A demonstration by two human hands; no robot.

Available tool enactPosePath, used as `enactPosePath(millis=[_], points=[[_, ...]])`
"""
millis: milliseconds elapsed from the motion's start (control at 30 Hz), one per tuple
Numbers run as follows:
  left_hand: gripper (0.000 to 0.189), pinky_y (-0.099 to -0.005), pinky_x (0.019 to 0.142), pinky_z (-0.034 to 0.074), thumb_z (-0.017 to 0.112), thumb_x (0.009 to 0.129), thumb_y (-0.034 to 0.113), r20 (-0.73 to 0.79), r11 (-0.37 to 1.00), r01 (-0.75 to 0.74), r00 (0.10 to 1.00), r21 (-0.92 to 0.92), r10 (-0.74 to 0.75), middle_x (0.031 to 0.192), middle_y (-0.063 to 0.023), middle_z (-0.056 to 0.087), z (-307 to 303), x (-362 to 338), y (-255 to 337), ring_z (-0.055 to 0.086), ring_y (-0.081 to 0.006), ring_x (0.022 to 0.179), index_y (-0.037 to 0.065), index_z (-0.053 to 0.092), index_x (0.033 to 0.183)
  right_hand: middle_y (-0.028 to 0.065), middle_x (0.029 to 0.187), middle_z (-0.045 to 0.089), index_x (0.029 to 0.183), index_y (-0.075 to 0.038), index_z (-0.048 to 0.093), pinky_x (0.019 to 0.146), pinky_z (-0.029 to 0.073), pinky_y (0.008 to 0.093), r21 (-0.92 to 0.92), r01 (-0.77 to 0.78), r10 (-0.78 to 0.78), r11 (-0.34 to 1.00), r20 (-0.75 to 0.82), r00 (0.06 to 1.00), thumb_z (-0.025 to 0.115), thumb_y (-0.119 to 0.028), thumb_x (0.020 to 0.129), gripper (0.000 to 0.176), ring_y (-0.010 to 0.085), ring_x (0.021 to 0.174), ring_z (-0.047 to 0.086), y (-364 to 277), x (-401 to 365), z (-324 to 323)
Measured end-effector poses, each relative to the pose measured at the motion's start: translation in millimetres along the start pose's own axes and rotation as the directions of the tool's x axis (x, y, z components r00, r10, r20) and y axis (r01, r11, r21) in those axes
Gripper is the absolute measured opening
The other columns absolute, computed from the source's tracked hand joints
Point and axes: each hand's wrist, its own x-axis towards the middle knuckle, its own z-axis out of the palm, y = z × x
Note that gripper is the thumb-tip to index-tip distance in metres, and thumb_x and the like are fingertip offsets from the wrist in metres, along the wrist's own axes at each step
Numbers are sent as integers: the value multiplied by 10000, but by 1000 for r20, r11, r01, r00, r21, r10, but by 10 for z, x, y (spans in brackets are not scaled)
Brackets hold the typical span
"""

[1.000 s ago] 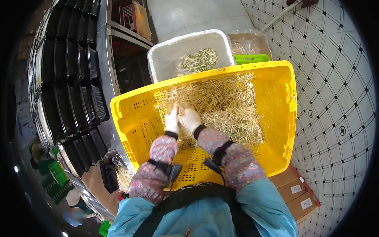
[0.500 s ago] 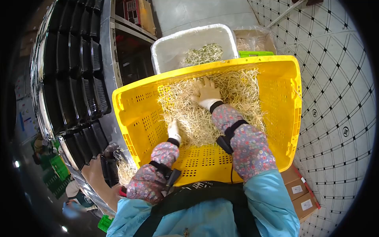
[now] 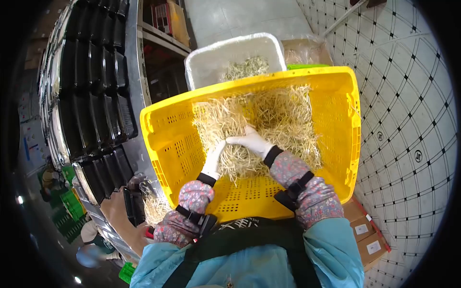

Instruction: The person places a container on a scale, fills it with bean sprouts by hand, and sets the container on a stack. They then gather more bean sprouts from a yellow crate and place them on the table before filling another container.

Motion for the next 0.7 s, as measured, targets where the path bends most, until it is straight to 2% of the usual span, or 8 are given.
enactPosePath(millis=[133, 167, 300, 333, 400, 500, 600, 700], points=[[412, -302, 947, 484, 634, 904, 68, 206, 994, -113, 972, -7, 112, 1250, -67, 608, -70, -32, 206, 600, -146, 1088, 20, 549, 1304, 148, 1274, 570, 1368, 57, 395, 940, 495, 331, 220, -77, 52, 972, 119, 991, 799, -75, 763, 739, 184, 1110, 594, -236, -127, -200], [489, -295, 948, 502, 661, 861, -4, 215, 996, 86, 973, 2, -84, 1221, -96, 623, -101, -69, 347, 610, -166, 1083, 10, 525, 1331, 135, 1259, 583, 1365, 22, 432, 921, 504, 321, 121, -185, 170, 975, 125, 978, 786, -51, 770, 696, 175, 1104, 599, -353, -179, -313], [435, -312, 926, 494, 676, 823, -31, 100, 977, -195, 974, -87, 203, 1133, -37, 664, -327, 17, 233, 627, -154, 1021, 16, 593, 1247, 74, 1103, 673, 1324, -51, 506, 874, 532, 312, 278, 23, -43, 960, 68, 997, 761, -32, 788, 594, 153, 963, 659, -337, -308, -578], [475, -304, 907, 493, 681, 818, -35, 68, 996, -75, 995, -53, 79, 1127, -30, 675, -420, -36, 320, 632, -152, 1010, 16, 585, 1281, 73, 1090, 685, 1335, -57, 506, 869, 533, 316, 266, -8, -2, 964, 38, 999, 750, -35, 797, 592, 159, 948, 667, -313, -350, -681], [488, -289, 881, 497, 689, 823, -20, 7, 979, -98, 995, 181, 98, 1120, -43, 677, -498, 108, 292, 634, -141, 971, 16, 569, 1294, 85, 1124, 680, 1362, -42, 490, 905, 513, 317, 46, -163, 165, 986, -47, 985, 752, -39, 797, 623, 159, 984, 661, -300, -304, -814], [512, -261, 859, 496, 722, 810, -6, 37, 995, -96, 995, -37, 97, 1153, -53, 665, -376, -26, 385, 626, -130, 978, 20, 567, 1297, 75, 1185, 651, 1357, -15, 490, 937, 487, 304, 154, -37, 38, 987, -2, 999, 714, 13, 804, 597, 162, 1039, 627, -295, -344, -826], [482, -287, 903, 496, 684, 821, -20, -48, 958, -276, 959, 80, 280, 1163, -74, 670, -483, 417, -33, 630, -169, 1026, -12, 563, 1287, 76, 1135, 670, 1331, 4, 515, 932, 489, 306, -139, 126, -131, 982, -24, 991, 725, -55, 815, 560, 173, 1023, 630, -5, -97, -806], [481, -305, 950, 484, 679, 787, 24, 10, 840, -289, 947, 460, 321, 1181, -108, 677, -557, 760, 11, 637, -185, 1061, -23, 591, 1257, 150, 1214, 634, 1329, 22, 513, 987, 463, 353, -410, -20, -50, 912, -160, 986, 683, -183, 865, 535, 241, 1092, 615, -5, 111, -957]])
